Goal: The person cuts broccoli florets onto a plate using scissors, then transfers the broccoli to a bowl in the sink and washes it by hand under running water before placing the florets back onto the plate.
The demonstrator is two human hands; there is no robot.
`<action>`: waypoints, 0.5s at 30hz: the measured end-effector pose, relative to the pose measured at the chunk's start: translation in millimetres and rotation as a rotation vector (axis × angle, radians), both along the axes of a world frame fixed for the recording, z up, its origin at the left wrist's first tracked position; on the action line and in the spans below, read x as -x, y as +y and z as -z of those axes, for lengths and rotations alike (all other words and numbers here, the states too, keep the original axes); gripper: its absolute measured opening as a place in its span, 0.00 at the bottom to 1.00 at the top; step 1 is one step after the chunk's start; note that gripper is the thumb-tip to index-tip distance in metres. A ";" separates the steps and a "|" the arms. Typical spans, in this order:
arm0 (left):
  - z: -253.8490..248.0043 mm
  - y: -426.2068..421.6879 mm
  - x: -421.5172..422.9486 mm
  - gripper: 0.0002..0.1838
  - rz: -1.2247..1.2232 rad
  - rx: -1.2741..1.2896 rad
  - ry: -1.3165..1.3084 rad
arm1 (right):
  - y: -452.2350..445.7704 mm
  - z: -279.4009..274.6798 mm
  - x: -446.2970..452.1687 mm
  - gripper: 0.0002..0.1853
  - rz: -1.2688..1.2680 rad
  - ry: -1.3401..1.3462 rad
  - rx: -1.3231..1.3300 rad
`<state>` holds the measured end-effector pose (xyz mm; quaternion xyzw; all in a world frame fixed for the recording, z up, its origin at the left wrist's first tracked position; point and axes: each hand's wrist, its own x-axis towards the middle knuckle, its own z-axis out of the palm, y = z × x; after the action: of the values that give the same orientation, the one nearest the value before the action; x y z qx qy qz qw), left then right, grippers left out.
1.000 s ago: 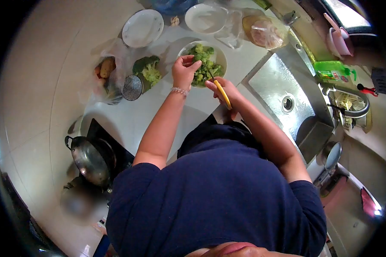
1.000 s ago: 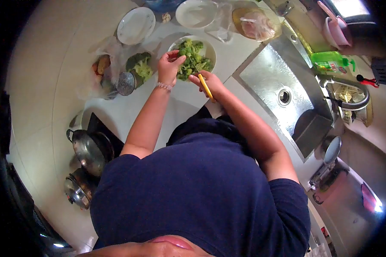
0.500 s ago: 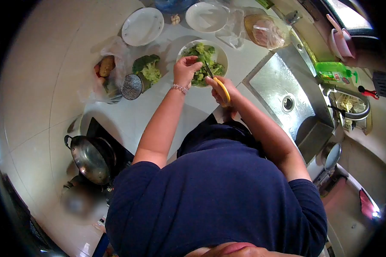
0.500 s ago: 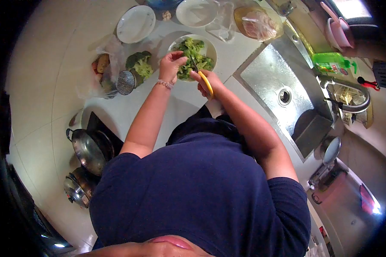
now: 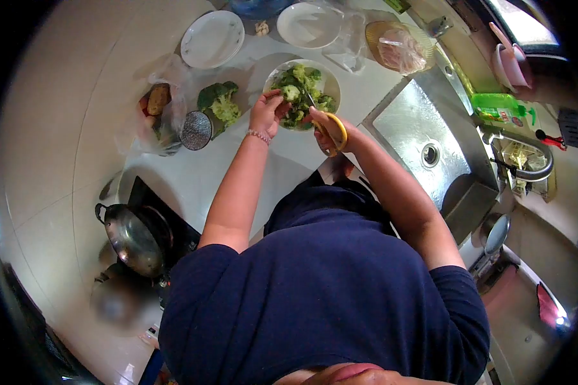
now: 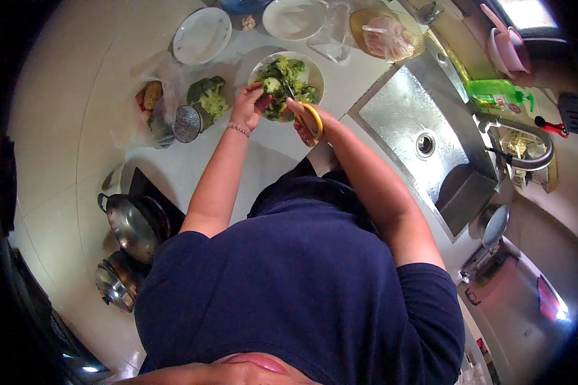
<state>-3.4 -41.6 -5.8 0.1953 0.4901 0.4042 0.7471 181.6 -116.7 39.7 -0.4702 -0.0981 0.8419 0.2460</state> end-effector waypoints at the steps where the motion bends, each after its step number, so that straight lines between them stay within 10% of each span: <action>1: 0.0 0.5 2.0 0.11 -0.029 -0.003 -0.007 | -0.9 0.2 -0.3 0.26 0.012 -0.027 -0.017; 15: -31.1 -9.1 -26.2 0.15 0.139 -0.372 0.381 | -8.2 -23.0 -3.8 0.26 -0.111 -0.543 -0.381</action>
<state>22.8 -50.7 25.4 0.4349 0.5245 0.3913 0.6186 185.4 -124.9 62.7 -0.6169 -0.3413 0.6643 0.2482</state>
